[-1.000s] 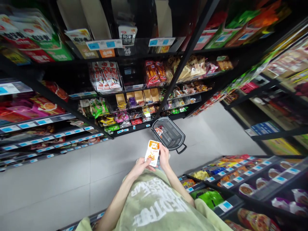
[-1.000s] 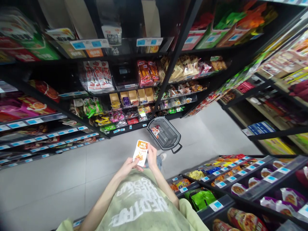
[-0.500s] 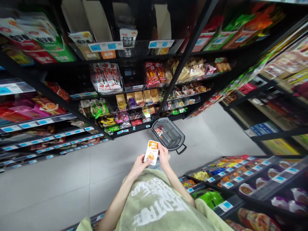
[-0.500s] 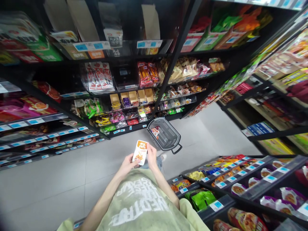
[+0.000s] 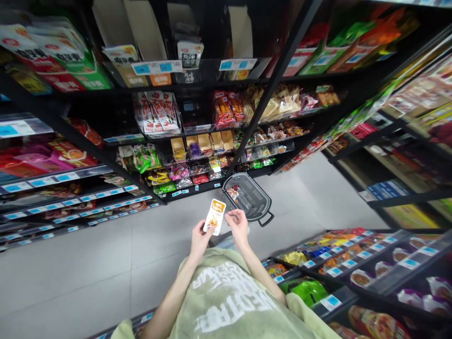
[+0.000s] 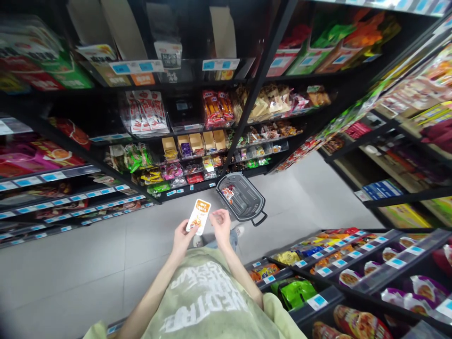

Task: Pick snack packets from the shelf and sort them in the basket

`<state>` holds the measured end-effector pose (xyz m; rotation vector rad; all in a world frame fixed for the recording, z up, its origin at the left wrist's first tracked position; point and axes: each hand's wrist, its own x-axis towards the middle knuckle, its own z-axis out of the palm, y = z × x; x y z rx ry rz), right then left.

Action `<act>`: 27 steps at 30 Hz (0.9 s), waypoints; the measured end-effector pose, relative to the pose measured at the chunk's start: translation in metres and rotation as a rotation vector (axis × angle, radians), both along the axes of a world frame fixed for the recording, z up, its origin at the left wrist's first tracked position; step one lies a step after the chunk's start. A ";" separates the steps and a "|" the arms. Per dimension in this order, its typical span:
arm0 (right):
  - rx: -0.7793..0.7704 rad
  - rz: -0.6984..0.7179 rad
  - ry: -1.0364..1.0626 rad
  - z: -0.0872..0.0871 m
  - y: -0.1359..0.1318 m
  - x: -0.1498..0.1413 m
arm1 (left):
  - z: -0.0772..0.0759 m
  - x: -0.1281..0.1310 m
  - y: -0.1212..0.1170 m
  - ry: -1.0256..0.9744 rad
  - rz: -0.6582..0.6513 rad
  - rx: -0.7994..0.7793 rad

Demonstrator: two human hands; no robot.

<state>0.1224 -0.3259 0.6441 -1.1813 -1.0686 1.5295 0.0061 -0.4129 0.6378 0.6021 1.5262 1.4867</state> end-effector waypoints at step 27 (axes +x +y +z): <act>-0.617 0.378 0.466 0.022 0.000 -0.006 | 0.024 0.003 -0.012 1.274 -0.740 0.504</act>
